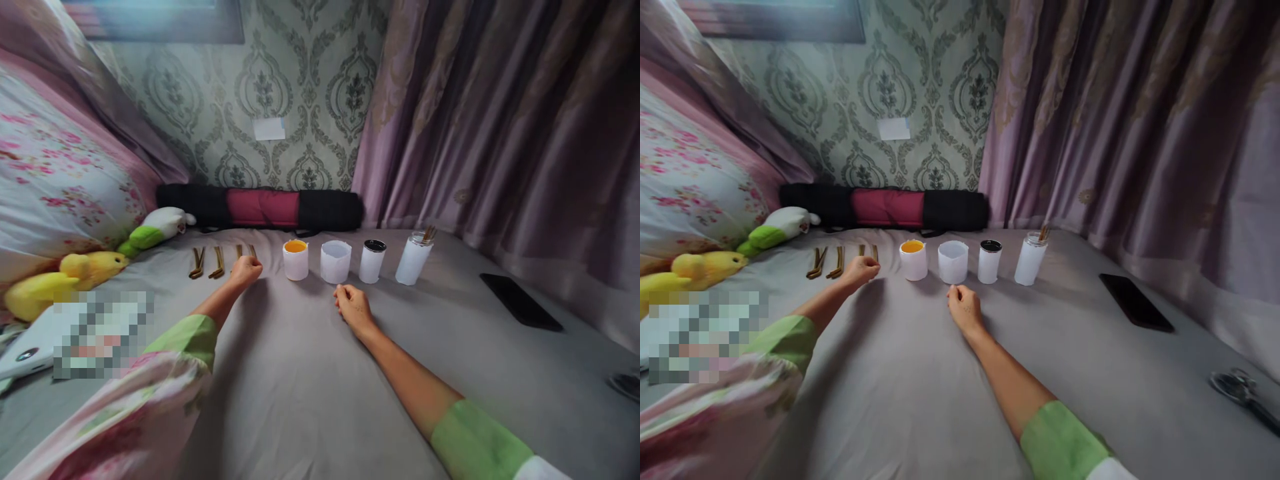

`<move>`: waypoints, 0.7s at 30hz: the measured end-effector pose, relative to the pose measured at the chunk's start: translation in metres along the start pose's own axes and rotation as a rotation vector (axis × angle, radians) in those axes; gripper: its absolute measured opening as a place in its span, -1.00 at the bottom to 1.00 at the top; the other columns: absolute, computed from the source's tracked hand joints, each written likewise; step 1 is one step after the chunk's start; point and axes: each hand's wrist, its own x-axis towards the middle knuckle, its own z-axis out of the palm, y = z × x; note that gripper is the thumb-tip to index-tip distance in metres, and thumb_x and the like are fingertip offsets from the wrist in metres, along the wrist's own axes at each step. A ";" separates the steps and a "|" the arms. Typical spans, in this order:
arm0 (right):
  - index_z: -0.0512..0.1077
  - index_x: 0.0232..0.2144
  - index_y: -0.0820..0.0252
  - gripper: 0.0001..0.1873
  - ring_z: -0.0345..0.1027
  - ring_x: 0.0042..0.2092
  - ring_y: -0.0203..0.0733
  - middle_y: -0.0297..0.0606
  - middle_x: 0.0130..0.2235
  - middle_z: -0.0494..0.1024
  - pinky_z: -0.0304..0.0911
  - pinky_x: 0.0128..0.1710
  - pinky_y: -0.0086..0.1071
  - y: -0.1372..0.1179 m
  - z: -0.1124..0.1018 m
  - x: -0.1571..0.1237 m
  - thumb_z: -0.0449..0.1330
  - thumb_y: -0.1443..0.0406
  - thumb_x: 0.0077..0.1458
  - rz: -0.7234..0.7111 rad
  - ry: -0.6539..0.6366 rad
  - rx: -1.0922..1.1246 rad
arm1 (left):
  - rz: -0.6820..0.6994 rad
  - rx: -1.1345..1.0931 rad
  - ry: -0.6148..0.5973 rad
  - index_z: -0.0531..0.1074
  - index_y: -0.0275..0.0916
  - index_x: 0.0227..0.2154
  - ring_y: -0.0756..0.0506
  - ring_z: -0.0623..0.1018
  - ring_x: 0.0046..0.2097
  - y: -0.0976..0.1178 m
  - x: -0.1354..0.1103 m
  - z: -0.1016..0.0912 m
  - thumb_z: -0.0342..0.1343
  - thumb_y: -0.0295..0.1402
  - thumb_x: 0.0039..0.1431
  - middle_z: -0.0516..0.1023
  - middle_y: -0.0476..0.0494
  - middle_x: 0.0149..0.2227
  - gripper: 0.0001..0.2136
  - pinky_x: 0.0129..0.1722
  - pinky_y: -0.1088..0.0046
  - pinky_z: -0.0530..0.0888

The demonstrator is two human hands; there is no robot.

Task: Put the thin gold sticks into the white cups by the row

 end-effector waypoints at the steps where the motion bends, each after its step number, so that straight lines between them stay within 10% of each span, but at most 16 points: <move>1: 0.37 -0.53 0.24 -0.60 0.19 -0.63 -0.37 -0.35 -0.63 0.36 0.05 -0.62 -0.51 0.001 0.000 0.000 -0.08 0.08 0.07 -0.003 0.003 -0.003 | 0.003 0.028 0.001 0.50 -0.31 -0.42 -0.13 0.51 -0.29 0.001 0.000 -0.001 0.02 -0.44 -0.10 0.53 -0.20 -0.42 -0.82 -0.34 0.49 0.36; 21: 0.38 -0.53 0.23 -0.61 0.21 -0.61 -0.36 -0.36 -0.64 0.37 0.04 -0.61 -0.51 0.008 0.002 0.002 -0.07 0.10 0.08 -0.016 0.011 -0.012 | 0.119 0.414 0.015 0.48 -0.31 -0.38 -0.18 0.48 -0.16 -0.014 0.014 0.008 -0.02 -0.40 -0.05 0.51 -0.28 -0.26 -0.79 -0.23 0.46 0.36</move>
